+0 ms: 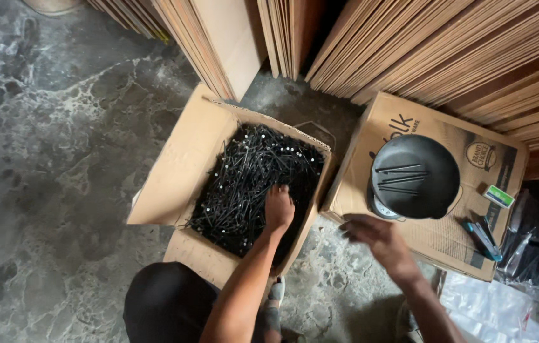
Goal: The person sits on the floor and transfers black metal fasteners from a cardboard box into a black bowl. They repeatedly reach into the box, pick up fasteners by hand, and place them into the bowl.
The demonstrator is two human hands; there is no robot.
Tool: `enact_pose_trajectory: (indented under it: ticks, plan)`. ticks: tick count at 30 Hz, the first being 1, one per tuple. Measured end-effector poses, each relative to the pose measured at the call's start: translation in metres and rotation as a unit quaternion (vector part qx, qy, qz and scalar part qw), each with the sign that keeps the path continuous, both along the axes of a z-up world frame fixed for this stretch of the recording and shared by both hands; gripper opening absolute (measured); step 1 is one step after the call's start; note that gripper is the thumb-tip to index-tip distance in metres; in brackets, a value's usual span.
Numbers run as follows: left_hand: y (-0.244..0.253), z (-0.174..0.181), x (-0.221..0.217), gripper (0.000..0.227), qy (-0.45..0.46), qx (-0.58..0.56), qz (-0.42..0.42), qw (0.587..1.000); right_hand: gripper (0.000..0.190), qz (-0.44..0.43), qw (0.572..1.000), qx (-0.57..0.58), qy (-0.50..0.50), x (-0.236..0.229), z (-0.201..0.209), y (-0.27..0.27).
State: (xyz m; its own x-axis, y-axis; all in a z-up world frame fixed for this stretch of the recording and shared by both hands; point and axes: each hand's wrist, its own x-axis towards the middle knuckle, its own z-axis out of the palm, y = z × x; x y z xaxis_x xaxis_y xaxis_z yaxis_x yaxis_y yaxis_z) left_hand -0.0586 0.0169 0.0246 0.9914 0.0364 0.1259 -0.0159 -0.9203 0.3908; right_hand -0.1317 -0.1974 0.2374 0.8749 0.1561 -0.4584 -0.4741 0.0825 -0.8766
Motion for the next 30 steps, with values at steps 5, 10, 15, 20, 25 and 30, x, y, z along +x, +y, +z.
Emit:
enact_pose_trajectory:
  ticks: [5,10,15,20,25,30]
  plan:
    - [-0.014,-0.007,0.024,0.013,-0.031,0.074,-0.023,0.997,0.028,0.101,0.989,-0.11,0.022,-0.002,0.014,0.025]
    - [-0.026,-0.033,0.041,0.015,-0.05,0.17,-0.013,0.984,0.027,0.116,0.976,-0.163,0.08,-0.002,-0.001,0.024]
    - [-0.028,-0.048,0.046,0.014,0.049,0.103,-0.085,0.99,0.026,0.12,0.965,-0.212,0.101,-0.005,-0.009,0.023]
    - [-0.033,-0.058,0.048,0.018,0.058,-0.028,-0.042,0.997,0.029,0.146,0.954,-0.239,0.106,0.001,0.004,0.024]
    - [-0.017,-0.054,0.034,0.028,-0.048,-0.054,-0.077,0.994,0.025,0.126,0.972,-0.187,0.06,-0.005,-0.025,0.02]
    - [-0.005,0.021,0.009,0.015,0.262,-0.001,0.006,0.965,0.031,0.152,0.953,-0.238,0.11,-0.003,0.003,0.025]
